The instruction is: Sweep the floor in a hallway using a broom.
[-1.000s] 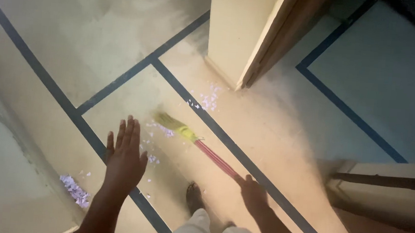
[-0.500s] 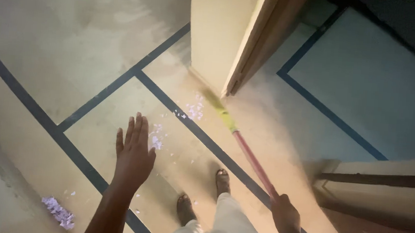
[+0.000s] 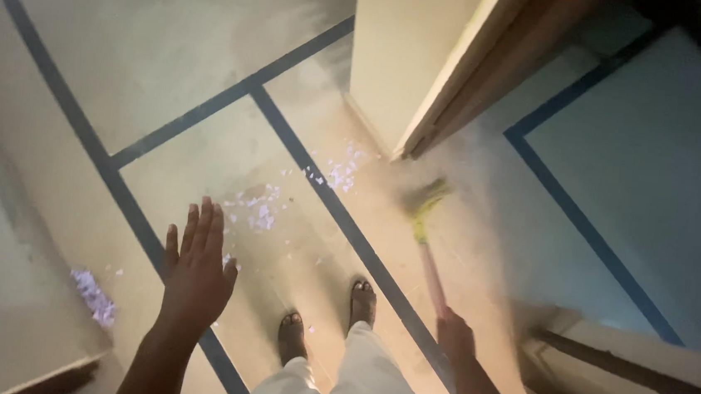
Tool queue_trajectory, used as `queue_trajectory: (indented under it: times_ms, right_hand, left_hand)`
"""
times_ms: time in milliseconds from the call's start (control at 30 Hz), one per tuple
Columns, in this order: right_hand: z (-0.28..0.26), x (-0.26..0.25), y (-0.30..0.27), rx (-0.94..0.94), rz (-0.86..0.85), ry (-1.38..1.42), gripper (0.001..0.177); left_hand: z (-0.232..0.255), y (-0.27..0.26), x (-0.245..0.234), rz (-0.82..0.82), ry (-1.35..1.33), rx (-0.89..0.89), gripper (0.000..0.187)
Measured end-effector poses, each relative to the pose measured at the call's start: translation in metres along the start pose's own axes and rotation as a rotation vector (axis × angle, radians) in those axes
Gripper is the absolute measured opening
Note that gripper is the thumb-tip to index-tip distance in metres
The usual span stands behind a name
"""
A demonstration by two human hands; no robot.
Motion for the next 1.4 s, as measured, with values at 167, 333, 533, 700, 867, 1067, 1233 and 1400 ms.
queue_trajectory:
  times_ms: [167,333,533,700,867,1067,1233,1400]
  right_hand:
    - [-0.040,0.053,0.020,-0.172,-0.121,-0.129,0.032]
    - [-0.130,0.038,-0.015,-0.725,-0.067,-0.101,0.036]
    - [-0.228,-0.060,-0.042,-0.833,-0.095,-0.582,0.050]
    - [-0.214,-0.075,-0.001,-0.818,-0.024,-0.533,0.051]
    - [-0.178,-0.076,0.048,-0.347,-0.111,-0.120,0.036]
    - [-0.175,-0.059,0.087,-0.487,0.053,-0.398,0.047]
    - [-0.162,-0.025,0.121,-0.265,-0.064,-0.546,0.044]
    - [-0.157,0.033,0.127,-0.474,-0.173,-0.472,0.050]
  left_hand:
    - [0.013,0.001,0.009,-0.074,0.025,-0.077,0.088]
    - [0.029,0.002,-0.005,-0.025,-0.025,-0.103,0.085]
    - [0.037,0.015,-0.017,0.038,-0.006,-0.117,0.085]
    - [0.043,0.019,-0.025,0.055,0.010,-0.144,0.089]
    - [0.045,0.008,-0.027,0.100,0.031,-0.171,0.089]
    - [0.032,-0.006,-0.003,-0.064,0.075,-0.236,0.092]
    - [0.020,-0.016,0.010,-0.053,0.000,-0.228,0.094]
    - [0.006,-0.017,0.016,-0.062,0.015,-0.232,0.094]
Point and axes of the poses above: each hand's wrist, its own y-axis towards the middle knuckle, its own x-axis out of the palm, z = x × y, the point moved 5 cm from there along y, towards the middle knuckle, and after that the axes turned 7 degrees about y, right-handed, at the moved point
